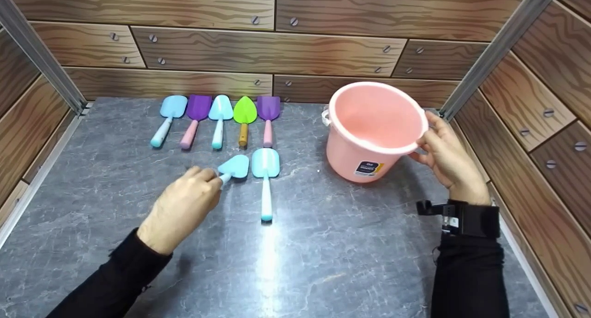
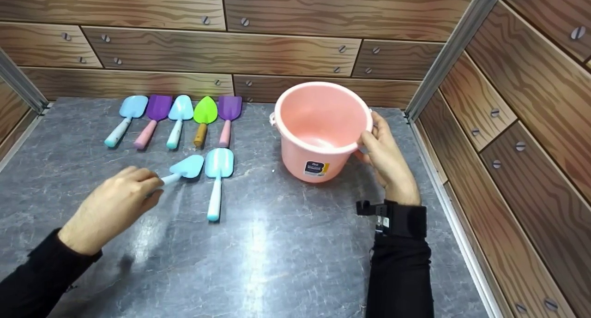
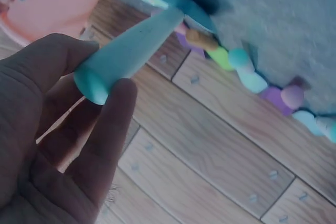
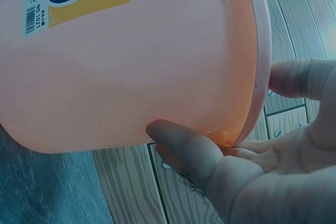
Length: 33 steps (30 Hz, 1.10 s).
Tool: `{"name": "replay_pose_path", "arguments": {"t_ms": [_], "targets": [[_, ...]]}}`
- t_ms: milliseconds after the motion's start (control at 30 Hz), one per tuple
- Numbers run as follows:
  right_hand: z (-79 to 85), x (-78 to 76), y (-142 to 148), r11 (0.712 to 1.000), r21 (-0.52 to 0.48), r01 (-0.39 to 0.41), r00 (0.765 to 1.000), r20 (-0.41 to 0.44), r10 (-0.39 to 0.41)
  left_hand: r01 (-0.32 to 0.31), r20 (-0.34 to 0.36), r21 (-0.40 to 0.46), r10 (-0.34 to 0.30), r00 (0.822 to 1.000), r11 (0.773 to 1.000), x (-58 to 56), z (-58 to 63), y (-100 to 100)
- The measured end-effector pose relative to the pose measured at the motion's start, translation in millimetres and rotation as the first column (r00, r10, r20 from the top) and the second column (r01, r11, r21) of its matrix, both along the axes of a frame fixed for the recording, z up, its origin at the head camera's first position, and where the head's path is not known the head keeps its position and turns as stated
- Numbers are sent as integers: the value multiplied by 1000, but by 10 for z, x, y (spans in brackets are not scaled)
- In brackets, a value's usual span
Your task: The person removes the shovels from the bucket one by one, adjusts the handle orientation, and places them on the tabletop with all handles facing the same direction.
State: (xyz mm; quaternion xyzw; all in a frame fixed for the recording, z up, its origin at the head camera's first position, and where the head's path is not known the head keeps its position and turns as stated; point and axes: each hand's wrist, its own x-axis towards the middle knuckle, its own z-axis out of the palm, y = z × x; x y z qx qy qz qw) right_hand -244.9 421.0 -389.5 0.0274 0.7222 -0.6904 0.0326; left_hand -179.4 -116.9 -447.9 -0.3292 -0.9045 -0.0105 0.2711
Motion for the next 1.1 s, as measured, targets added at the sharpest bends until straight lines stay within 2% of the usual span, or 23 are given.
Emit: {"name": "replay_pose_path", "arguments": {"t_ms": [200, 367, 567, 733, 867, 1100], "targets": [[-3, -4, -1, 1000, 2, -2, 1000, 4, 2, -10, -8, -50, 10, 1000, 999, -7, -127, 112], [-5, -1, 4, 1000, -3, -14, 1000, 2, 14, -47, -26, -37, 46, 999, 998, 1, -214, 185], [-13, 25, 40, 999, 4, -39, 998, -39, 39, -90, -1, -20, 90, 996, 996, 30, -294, 280], [-33, 34, 39, 996, -14, -92, 995, -36, 91, -73, 1, -29, 73, 997, 997, 38, -350, 315], [-55, 20, 38, 992, -14, -128, 990, -65, 127, -55, 33, -31, 56, 998, 998, 38, -380, 307], [-73, 7, 24, 994, -2, -113, 990, -91, 112, -29, 75, -9, 29, 997, 1000, 30, -388, 319]]}}
